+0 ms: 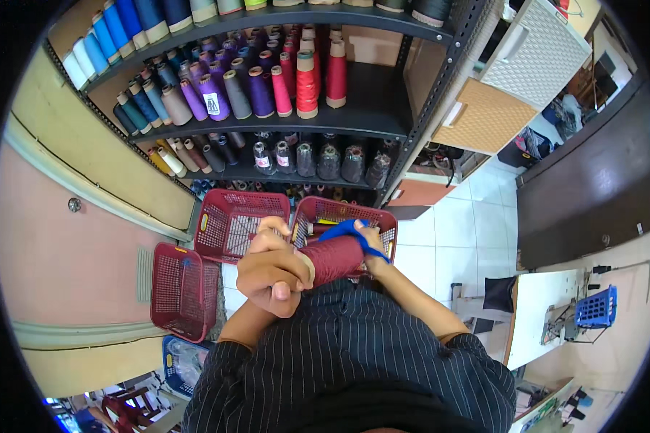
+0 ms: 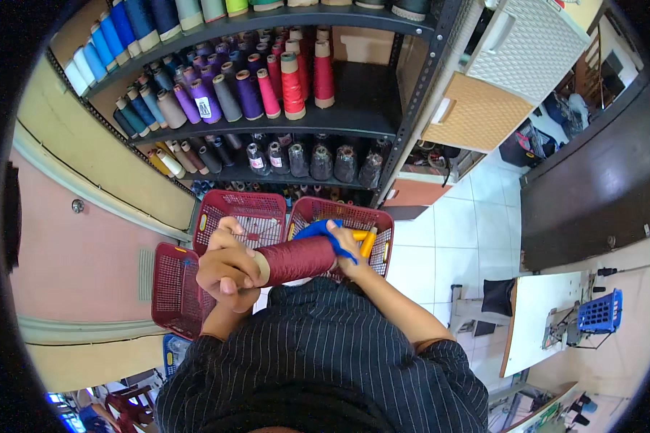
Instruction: The person cleans multiple maroon thread spools using a blue cloth. They pick up each spool from a red basket, wipe the surface thoroughly, and place the cleaned spool onto a shelf. The process is repeated for several spools throughout the video.
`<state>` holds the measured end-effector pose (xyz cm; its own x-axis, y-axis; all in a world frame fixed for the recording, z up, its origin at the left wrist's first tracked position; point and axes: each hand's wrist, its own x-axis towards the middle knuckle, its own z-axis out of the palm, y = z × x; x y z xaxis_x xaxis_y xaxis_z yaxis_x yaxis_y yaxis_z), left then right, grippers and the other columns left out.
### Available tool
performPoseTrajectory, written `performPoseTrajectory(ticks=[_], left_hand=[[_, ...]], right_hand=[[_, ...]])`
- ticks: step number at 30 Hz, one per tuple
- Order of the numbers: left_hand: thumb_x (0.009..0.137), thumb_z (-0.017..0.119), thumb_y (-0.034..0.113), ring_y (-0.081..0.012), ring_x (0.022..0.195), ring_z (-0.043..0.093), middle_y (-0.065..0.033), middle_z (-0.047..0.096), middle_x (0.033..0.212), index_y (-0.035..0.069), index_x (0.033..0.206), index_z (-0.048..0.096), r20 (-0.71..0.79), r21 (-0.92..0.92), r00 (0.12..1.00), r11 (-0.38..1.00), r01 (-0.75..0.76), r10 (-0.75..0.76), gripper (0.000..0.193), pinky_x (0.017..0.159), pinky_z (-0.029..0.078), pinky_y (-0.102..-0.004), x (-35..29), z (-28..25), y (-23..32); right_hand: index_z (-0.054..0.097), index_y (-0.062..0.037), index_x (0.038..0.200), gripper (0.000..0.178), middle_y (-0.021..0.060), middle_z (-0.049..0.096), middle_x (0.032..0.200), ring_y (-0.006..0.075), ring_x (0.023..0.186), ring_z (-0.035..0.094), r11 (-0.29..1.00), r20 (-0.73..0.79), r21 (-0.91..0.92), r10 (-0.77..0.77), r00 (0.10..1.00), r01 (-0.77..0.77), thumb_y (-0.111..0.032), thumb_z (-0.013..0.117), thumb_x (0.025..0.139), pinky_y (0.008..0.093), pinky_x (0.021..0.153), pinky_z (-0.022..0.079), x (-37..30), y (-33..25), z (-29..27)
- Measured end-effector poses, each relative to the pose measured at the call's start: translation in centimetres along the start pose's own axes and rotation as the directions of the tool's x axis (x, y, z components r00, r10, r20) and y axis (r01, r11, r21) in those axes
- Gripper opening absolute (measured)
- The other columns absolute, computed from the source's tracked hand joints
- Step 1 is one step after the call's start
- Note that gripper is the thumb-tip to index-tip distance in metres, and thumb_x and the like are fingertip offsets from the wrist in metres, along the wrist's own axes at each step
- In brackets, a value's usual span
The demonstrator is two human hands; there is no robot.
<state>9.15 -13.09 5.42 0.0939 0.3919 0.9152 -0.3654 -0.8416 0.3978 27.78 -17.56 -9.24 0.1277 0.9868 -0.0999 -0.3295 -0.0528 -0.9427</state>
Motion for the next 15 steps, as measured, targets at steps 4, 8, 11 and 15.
performPoseTrajectory(ticks=[4,8,11,15], left_hand=[[0.092,0.047,0.026,-0.0198,0.079,0.048,-0.0055,0.055,0.07,0.01,0.084,0.044,-0.187,-0.134,0.977,0.988,0.078,-0.103,0.018,0.078,0.04,-0.0462,-1.5,-1.3,-0.5],[0.093,0.04,0.031,-0.0203,0.081,0.047,-0.0032,0.044,0.079,0.012,0.099,0.035,-0.352,-0.213,0.797,0.871,0.442,-0.49,0.02,0.09,0.038,-0.0445,-1.1,-2.3,1.2],[0.092,0.034,0.042,-0.0173,0.078,0.044,-0.0039,0.048,0.067,0.012,0.089,0.042,-0.33,-0.196,0.872,0.929,0.313,-0.363,0.031,0.098,0.03,-0.0414,-3.0,-6.4,1.3],[0.087,0.038,0.062,-0.0165,0.072,0.049,-0.0031,0.063,0.059,0.014,0.061,0.057,-0.01,-0.137,0.913,0.905,0.403,-0.408,0.058,0.09,0.026,-0.0404,-5.0,-10.0,4.3]], right_hand=[[0.065,0.002,0.094,0.05,0.0085,0.065,0.083,0.0146,0.075,0.062,0.994,-0.373,-0.008,-0.104,0.922,0.109,-0.038,0.036,0.099,0.0296,0.073,0.049,-1.2,-4.5,2.5],[0.063,0.0051,0.098,0.049,0.0083,0.064,0.082,0.0137,0.074,0.06,0.908,-0.267,-0.341,-0.343,0.901,0.244,-0.034,0.033,0.1,0.0281,0.073,0.048,-1.9,-6.4,4.8],[0.06,0.007,0.106,0.045,0.0135,0.066,0.094,0.0192,0.085,0.063,0.909,-0.11,-0.232,-0.379,0.919,0.347,-0.026,0.031,0.098,0.0304,0.08,0.048,-3.2,-8.7,9.2],[0.059,0.0038,0.107,0.04,0.0193,0.061,0.108,0.0334,0.103,0.057,0.74,0.428,-0.352,-0.417,0.801,0.573,-0.028,0.039,0.093,0.0423,0.093,0.041,-3.7,-7.7,16.4]])
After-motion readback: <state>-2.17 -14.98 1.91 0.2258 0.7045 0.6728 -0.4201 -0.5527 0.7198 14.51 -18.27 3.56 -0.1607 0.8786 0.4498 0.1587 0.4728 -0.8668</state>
